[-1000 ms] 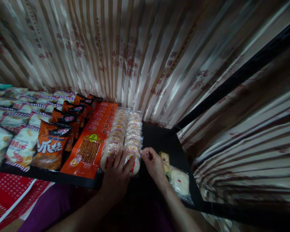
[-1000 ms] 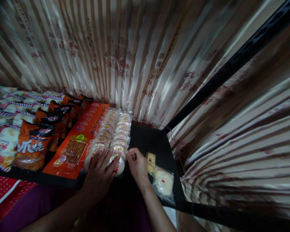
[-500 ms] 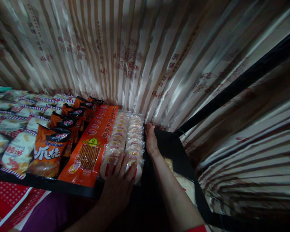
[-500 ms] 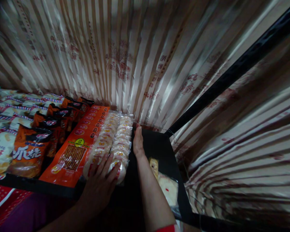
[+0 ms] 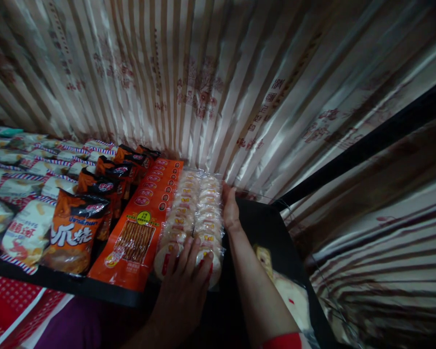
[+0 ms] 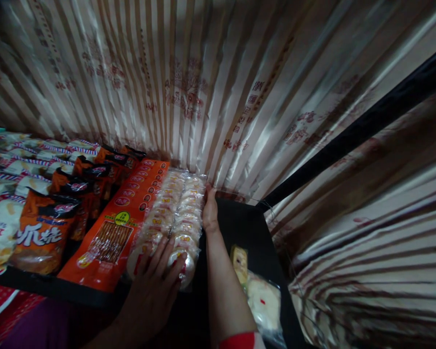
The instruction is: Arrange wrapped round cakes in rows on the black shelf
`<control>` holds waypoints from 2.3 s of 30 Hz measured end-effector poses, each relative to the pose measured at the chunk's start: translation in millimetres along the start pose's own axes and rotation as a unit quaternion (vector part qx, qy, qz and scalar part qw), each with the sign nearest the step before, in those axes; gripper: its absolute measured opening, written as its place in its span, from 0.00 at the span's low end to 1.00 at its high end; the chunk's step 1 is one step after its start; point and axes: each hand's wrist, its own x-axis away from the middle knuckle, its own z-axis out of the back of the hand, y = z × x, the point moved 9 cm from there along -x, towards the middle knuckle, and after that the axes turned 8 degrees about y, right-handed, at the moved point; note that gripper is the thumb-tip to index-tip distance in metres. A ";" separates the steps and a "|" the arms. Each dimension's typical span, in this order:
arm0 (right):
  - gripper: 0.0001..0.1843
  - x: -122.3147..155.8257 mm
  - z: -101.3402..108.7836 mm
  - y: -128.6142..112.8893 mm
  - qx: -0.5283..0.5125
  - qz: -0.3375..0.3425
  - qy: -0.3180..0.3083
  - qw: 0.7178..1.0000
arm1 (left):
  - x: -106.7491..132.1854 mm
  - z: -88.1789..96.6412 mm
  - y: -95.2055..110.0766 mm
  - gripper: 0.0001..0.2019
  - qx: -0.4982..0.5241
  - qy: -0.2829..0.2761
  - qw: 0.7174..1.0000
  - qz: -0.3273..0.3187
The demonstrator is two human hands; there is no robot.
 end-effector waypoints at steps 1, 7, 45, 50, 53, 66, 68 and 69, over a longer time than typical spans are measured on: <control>0.30 0.4 0.8 1.5 -0.001 -0.009 0.008 1.000 | 0.4 -0.7 0.0 0.24 0.003 -0.001 1.000 0.001; 0.32 2.3 0.4 4.7 0.011 -0.019 0.030 0.999 | 1.5 -2.4 -2.0 0.23 0.017 -0.005 1.000 0.017; 0.39 5.7 8.8 -4.0 0.094 0.071 0.064 0.991 | 1.9 1.3 -6.4 0.22 0.010 -0.012 0.999 0.035; 0.39 7.5 8.4 -4.5 0.106 0.076 0.069 0.989 | 0.8 3.2 -6.2 0.22 -0.003 -0.020 1.000 0.022; 0.39 8.9 9.0 -5.4 0.101 0.083 0.076 0.989 | -0.3 4.9 -7.7 0.22 -0.004 -0.016 1.000 0.025; 0.41 5.9 9.1 1.0 0.103 0.069 0.079 0.989 | -0.4 3.4 -7.7 0.23 -0.010 -0.019 0.999 0.033; 0.41 4.7 8.9 1.6 0.110 0.074 0.079 0.988 | -1.0 4.9 -7.1 0.22 -0.013 -0.017 0.999 0.032; 0.41 4.2 8.5 1.7 0.113 0.077 0.076 0.988 | -1.4 5.8 -7.0 0.22 -0.014 -0.016 0.999 0.033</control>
